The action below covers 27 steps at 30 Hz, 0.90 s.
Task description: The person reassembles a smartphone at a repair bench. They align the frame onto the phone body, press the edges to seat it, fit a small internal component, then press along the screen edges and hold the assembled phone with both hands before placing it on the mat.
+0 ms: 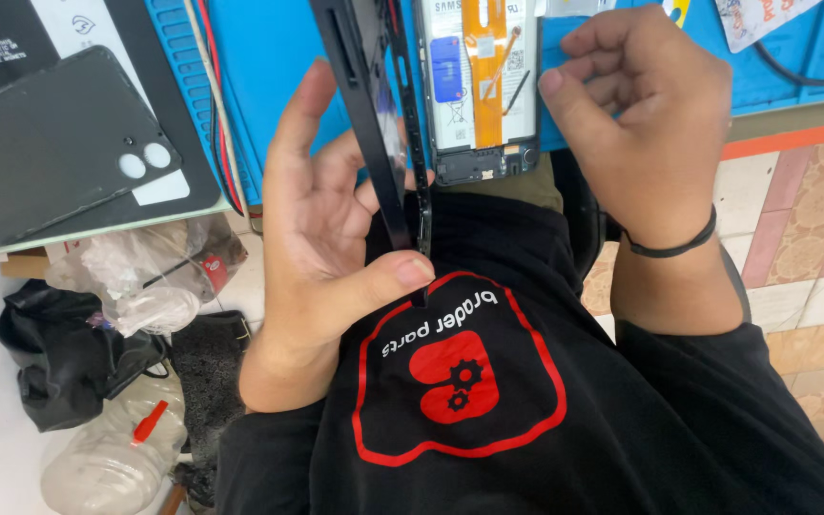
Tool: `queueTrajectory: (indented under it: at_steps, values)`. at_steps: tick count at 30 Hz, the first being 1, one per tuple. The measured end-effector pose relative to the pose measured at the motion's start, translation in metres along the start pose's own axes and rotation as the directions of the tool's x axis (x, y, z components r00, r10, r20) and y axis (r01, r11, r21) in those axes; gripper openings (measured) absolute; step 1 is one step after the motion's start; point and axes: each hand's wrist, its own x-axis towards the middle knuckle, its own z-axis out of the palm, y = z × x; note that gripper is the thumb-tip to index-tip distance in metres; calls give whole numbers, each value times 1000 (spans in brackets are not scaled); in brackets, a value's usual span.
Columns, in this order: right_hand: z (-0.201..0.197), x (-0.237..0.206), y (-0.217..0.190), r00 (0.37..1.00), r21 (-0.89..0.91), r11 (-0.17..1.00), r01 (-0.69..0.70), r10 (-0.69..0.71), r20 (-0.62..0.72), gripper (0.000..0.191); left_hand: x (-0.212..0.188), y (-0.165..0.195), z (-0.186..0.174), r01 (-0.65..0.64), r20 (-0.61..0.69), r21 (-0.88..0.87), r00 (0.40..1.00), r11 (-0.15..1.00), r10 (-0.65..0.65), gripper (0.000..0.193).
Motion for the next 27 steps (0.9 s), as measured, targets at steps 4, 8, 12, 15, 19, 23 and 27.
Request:
queueTrajectory:
  at_steps: [4,8,12,15,19,23,27]
  values:
    - [6,-8,-5,999,-18,999,-37,37,10,23,-10,-11,10,-12,6,-11,1000,1000,12,115]
    - [-1,-13,-3,999,-44,998,-35,36,14,21,-18,-17,19,-11,0,3,1000,1000,11,115]
    - [-3,-18,-4,1000,-41,999,-3,4,10,19,-19,-19,18,-14,11,-6,1000,1000,14,116]
    - [5,-15,-6,995,75,993,-94,95,-5,21,-15,-14,6,-12,22,-13,1000,1000,12,116]
    - [6,-9,-14,935,500,800,-330,351,55,24,-14,-14,-4,36,30,-26,999,999,-36,116]
    - [3,-13,-44,949,592,749,-297,300,96,30,-14,-17,-10,-18,186,-54,982,998,28,108]
    - [22,0,-64,971,550,802,-233,223,86,39,-13,-12,-25,-48,316,-25,947,999,54,105]
